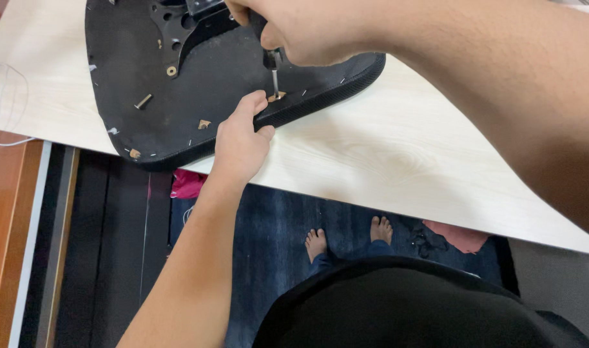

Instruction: The person uses a screwdriver to tighten screws into the underside of an overturned office chair seat. They work on multiple fasteners around the central gas-lift mount, securing the seat to the chair mechanism.

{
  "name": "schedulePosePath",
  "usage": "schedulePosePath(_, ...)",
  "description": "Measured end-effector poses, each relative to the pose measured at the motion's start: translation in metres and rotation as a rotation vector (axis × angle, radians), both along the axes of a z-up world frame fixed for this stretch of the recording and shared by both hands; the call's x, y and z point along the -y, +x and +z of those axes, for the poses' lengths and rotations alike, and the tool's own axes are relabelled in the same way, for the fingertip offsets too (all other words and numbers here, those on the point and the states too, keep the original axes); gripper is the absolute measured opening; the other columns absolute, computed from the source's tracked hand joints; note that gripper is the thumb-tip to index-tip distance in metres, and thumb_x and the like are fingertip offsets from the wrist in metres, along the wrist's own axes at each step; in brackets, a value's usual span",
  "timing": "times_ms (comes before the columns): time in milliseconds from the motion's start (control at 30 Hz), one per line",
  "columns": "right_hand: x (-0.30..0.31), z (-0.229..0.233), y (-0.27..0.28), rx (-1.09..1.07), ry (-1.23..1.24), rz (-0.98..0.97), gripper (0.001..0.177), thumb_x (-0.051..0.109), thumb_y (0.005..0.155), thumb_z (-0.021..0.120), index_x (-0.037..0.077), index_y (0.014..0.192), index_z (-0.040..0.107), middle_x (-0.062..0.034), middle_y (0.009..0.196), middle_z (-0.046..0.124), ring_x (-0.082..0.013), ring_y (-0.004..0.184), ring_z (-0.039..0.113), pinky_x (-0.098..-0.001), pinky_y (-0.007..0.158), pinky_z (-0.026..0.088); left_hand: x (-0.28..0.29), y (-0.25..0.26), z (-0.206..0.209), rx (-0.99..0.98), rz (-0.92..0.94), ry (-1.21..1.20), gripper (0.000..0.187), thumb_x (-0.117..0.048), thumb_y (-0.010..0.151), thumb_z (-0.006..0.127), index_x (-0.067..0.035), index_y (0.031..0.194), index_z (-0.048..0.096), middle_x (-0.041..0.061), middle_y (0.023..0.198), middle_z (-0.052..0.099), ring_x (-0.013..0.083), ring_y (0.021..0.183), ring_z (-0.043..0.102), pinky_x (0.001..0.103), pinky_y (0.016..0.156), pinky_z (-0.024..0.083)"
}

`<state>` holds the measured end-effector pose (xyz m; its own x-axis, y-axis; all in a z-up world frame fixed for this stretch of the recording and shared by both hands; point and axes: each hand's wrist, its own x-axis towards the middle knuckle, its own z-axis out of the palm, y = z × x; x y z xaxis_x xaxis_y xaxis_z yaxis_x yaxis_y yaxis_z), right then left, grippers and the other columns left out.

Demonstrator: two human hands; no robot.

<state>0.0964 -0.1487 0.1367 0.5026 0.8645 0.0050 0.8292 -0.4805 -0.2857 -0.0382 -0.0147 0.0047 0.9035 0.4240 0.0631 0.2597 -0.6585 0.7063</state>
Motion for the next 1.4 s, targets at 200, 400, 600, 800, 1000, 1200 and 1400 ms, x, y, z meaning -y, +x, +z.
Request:
schedulePosePath(200,0.01,0.021,-0.008,0.201,-0.032,0.102,0.021,0.006,0.095,0.065,0.01,0.116,0.062,-0.0148,0.076,0.066,-0.0249,0.057,0.064,-0.0376,0.047,0.046,-0.001,0.009,0.005,0.102,0.023,-0.145,0.055,0.001,0.089,0.067,-0.005,0.142,0.053,0.016,0.136,0.066,0.025,0.13,0.064,0.035,0.106,0.052)
schedulePosePath(400,0.006,0.026,-0.013,0.448,0.213,0.233,0.043,0.041,0.102,0.068,0.003,0.122,0.065,-0.0176,0.081,0.069,-0.025,0.058,0.066,-0.0384,0.048,0.052,0.005,0.035,0.032,0.266,0.055,-0.136,0.024,-0.012,0.099,0.073,-0.003,0.12,0.068,0.008,0.11,0.081,0.0174,0.104,0.079,0.032,0.094,0.06)
schedulePosePath(600,-0.008,0.03,-0.006,0.506,-0.015,0.246,0.04,0.041,0.112,0.058,0.006,0.1,0.074,-0.0094,0.081,0.068,-0.0197,0.058,0.068,-0.0337,0.053,0.054,0.012,0.042,0.049,0.265,0.106,-0.14,0.032,-0.009,0.09,0.073,-0.004,0.121,0.064,0.004,0.103,0.079,0.0141,0.098,0.076,0.029,0.088,0.058)
schedulePosePath(800,-0.01,0.022,-0.004,0.293,0.064,0.239,0.029,0.034,0.096,0.073,0.008,0.105,0.065,-0.013,0.069,0.067,-0.0207,0.054,0.064,-0.0354,0.045,0.049,0.0,0.038,0.039,0.348,-0.017,-0.312,0.026,-0.004,0.092,0.073,0.0,0.116,0.065,0.006,0.107,0.078,0.0118,0.101,0.075,0.028,0.091,0.061)
schedulePosePath(1000,-0.004,0.03,0.003,0.142,-0.012,0.176,0.008,0.016,0.1,0.066,0.01,0.105,0.064,-0.0125,0.071,0.067,-0.0204,0.052,0.064,-0.0358,0.042,0.046,-0.005,0.037,0.029,0.252,-0.002,-0.329,0.027,-0.003,0.09,0.069,-0.003,0.117,0.07,0.006,0.102,0.079,0.0113,0.093,0.074,0.027,0.084,0.06)
schedulePosePath(1200,-0.013,0.027,0.013,0.161,0.059,0.164,0.035,0.041,0.106,0.061,0.008,0.102,0.071,-0.013,0.062,0.065,-0.0205,0.044,0.06,-0.0328,0.041,0.045,0.003,0.047,0.029,0.187,0.052,-0.108,0.022,-0.01,0.092,0.072,-0.008,0.114,0.068,0.005,0.096,0.078,0.0124,0.087,0.076,0.028,0.08,0.058)
schedulePosePath(1400,-0.025,0.019,0.022,0.13,-0.037,0.088,0.031,0.026,0.102,0.06,-0.002,0.097,0.071,-0.0216,0.053,0.064,-0.0225,0.035,0.058,-0.0355,0.032,0.045,0.005,0.05,0.025,0.179,0.082,-0.158,0.017,-0.008,0.091,0.072,-0.006,0.107,0.068,0.004,0.091,0.077,0.0132,0.083,0.074,0.03,0.078,0.058)
